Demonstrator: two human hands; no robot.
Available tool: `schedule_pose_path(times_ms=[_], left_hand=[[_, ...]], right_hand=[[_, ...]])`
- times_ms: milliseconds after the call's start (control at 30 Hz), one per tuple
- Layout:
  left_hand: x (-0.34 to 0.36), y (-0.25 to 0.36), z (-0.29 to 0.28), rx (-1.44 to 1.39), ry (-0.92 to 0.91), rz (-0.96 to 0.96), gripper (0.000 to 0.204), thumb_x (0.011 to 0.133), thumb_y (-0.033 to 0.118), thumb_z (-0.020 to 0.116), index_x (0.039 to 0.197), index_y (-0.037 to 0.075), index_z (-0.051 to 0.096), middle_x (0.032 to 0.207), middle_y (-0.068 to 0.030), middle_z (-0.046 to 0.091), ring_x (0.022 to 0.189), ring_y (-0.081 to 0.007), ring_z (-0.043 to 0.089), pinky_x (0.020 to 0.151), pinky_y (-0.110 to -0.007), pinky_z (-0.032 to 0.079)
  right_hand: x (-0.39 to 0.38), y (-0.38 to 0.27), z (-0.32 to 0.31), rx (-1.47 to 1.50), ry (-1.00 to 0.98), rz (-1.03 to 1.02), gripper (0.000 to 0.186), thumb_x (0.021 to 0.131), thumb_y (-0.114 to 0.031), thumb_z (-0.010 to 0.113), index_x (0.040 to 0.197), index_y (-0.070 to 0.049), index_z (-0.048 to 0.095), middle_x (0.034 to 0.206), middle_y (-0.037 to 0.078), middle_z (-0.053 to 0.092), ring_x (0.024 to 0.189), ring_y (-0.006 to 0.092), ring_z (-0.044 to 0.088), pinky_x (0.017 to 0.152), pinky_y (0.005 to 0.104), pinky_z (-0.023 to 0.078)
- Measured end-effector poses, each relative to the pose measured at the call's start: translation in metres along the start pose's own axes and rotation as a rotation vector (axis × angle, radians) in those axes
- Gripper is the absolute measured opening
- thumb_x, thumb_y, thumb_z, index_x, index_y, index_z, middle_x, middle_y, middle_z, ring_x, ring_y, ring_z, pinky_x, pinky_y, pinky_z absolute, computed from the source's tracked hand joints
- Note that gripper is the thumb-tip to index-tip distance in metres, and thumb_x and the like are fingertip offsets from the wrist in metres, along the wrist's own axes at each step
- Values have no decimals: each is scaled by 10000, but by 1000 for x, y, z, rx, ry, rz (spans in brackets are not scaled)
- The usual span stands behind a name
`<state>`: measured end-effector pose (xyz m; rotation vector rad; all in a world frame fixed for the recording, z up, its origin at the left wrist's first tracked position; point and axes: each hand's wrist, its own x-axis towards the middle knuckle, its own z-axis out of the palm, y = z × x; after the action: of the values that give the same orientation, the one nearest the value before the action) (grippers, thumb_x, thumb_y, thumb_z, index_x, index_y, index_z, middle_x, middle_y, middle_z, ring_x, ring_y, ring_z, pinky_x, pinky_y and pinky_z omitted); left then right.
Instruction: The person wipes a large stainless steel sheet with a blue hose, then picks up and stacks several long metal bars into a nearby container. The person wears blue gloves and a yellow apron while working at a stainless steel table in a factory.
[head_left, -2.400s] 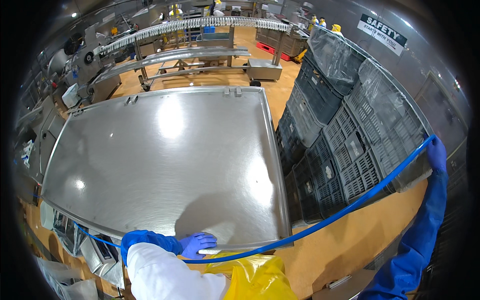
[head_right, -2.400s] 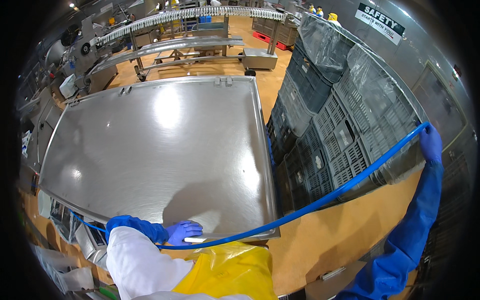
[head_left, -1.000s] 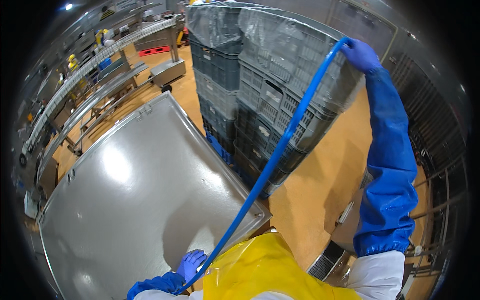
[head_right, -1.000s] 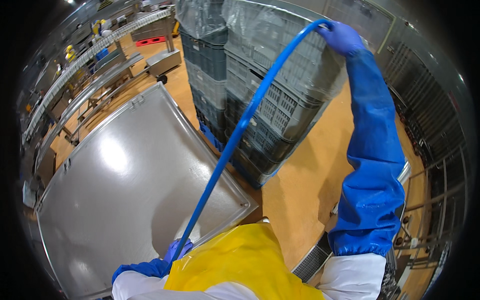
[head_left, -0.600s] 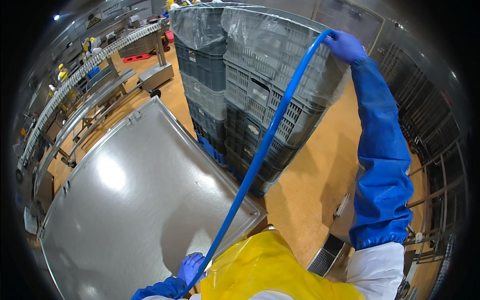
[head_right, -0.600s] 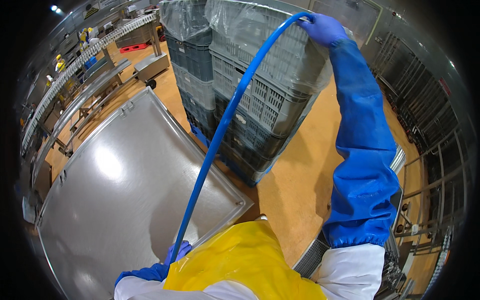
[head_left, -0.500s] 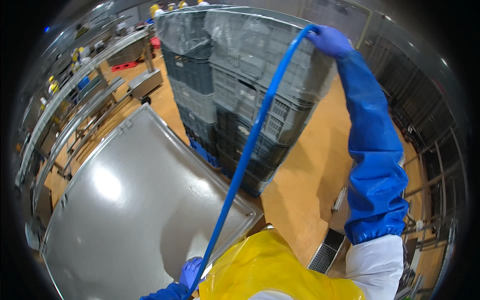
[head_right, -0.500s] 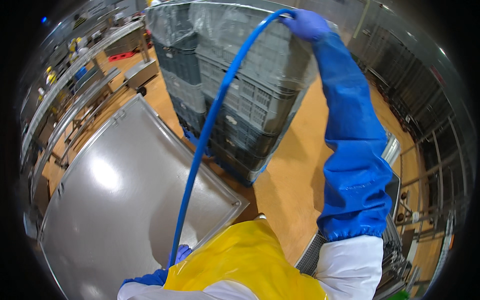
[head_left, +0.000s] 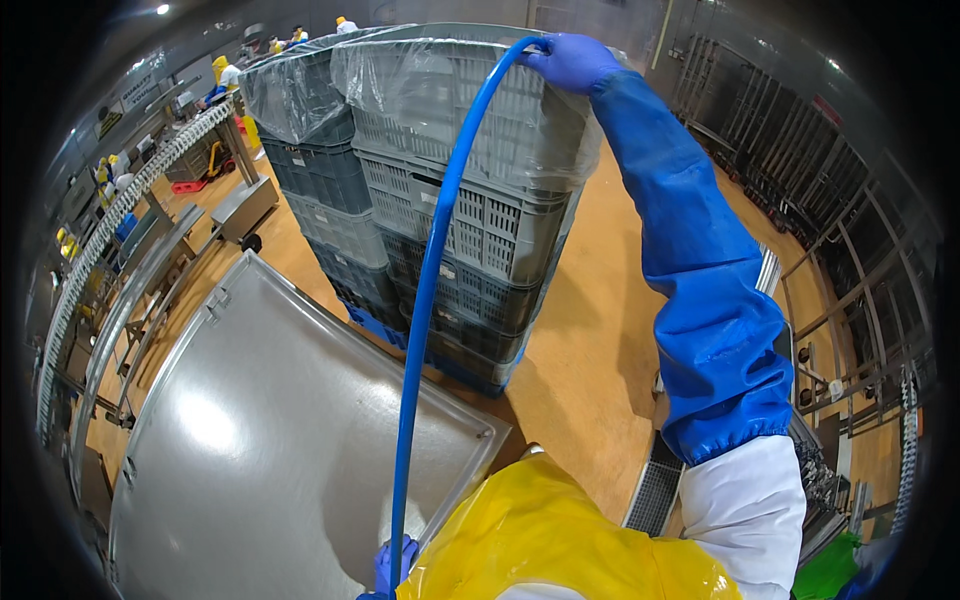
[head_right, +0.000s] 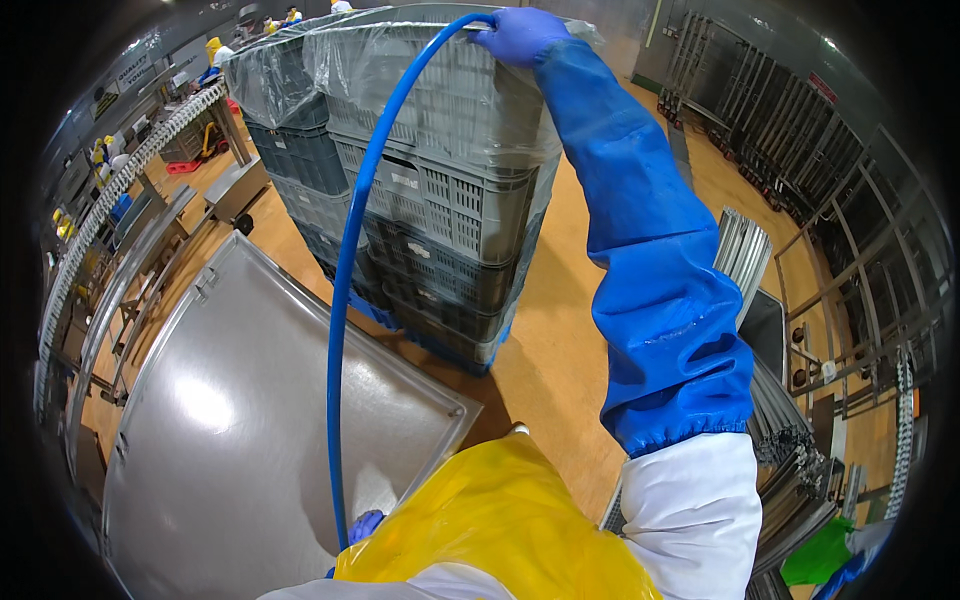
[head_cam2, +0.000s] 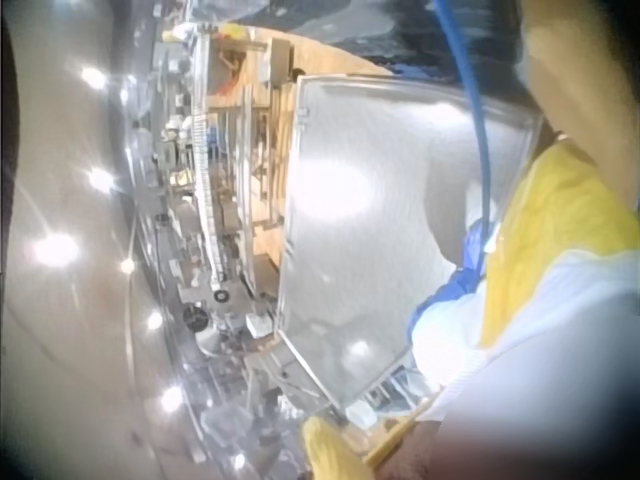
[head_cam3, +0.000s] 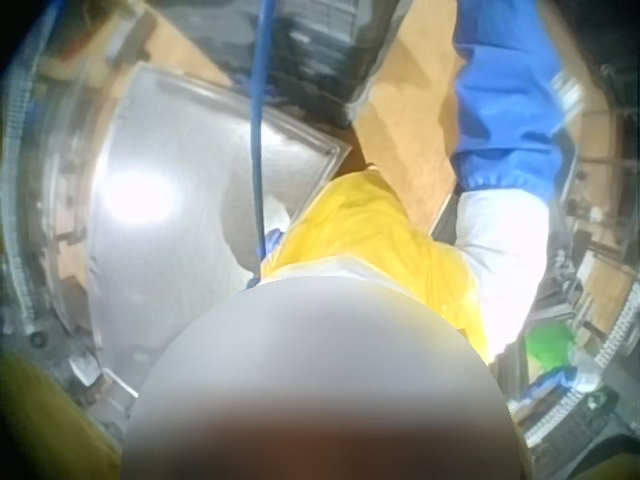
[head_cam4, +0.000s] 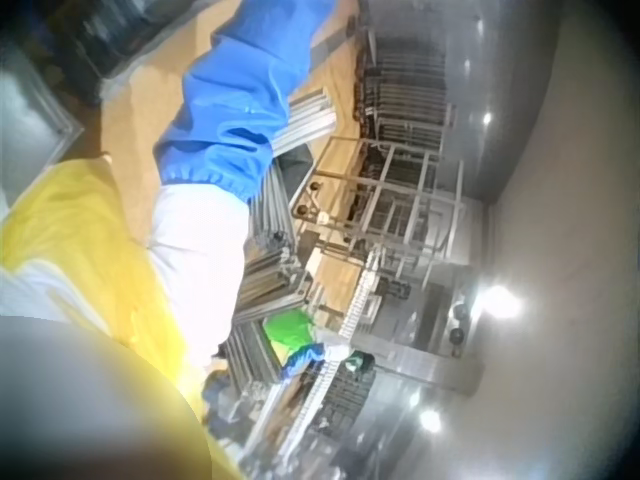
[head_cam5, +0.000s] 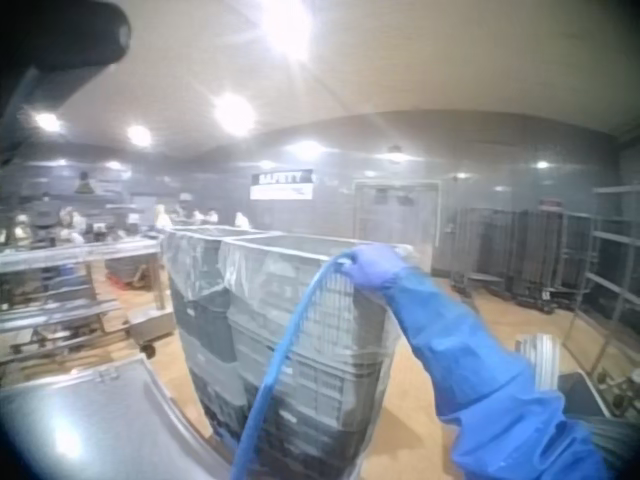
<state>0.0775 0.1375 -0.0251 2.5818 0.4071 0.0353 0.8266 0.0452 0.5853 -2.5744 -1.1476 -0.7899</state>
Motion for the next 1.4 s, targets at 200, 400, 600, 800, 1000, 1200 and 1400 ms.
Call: schedule_pose_path(times_ms=[200,400,600,800,1000,1200,1400], left_hand=[[3,-9,8,82,-11,78,324,887,230,647,1206,187,689,1292,-88,647,1184,-315,614,1008,-458,467],[9,6,-2,67,115,225,362,865,167,670,1228,165,663,1288,-98,644,1154,-332,623,979,-477,479],[12,6,-2,19,149,222,376,847,161,697,1220,156,659,1251,-124,657,1144,-343,624,975,-486,479],[4,-3,-13,-15,58,187,488,764,261,756,1219,128,639,1237,-126,642,1181,-357,597,1018,-495,450],[-22,-33,-1,-24,36,153,670,692,296,764,1309,118,572,1385,-129,525,1344,-329,465,1122,-500,347],[-24,-52,-12,-202,-120,57,717,741,363,751,1388,134,543,1469,-110,493,1393,-320,429,1169,-512,288],[-27,-51,-18,-89,-106,103,711,737,361,757,1378,134,552,1460,-110,501,1391,-319,433,1162,-510,295]], right_hand=[[-1,9,-4,-16,16,-6,570,933,-651,579,1131,-135,719,1006,162,726,950,393,673,856,462,529],[-1,17,-6,-23,31,-23,578,930,-656,579,1157,-142,713,1005,165,727,949,397,676,863,466,531],[1,13,-3,-43,10,-2,578,931,-648,581,1163,-136,717,1005,162,731,940,387,684,867,465,534],[8,20,20,78,-15,-97,465,967,-514,598,1190,-121,713,1045,157,736,960,356,698,882,439,535],[-14,-39,25,64,25,-66,366,947,-417,609,1154,-147,743,1079,190,735,1012,373,701,903,457,543],[0,1,43,99,-69,-77,460,990,-444,590,1229,-63,687,1143,167,723,1074,306,687,941,402,505],[7,1,49,40,-36,-84,487,994,-453,578,1246,-47,673,1149,190,715,1105,332,677,953,406,499]])
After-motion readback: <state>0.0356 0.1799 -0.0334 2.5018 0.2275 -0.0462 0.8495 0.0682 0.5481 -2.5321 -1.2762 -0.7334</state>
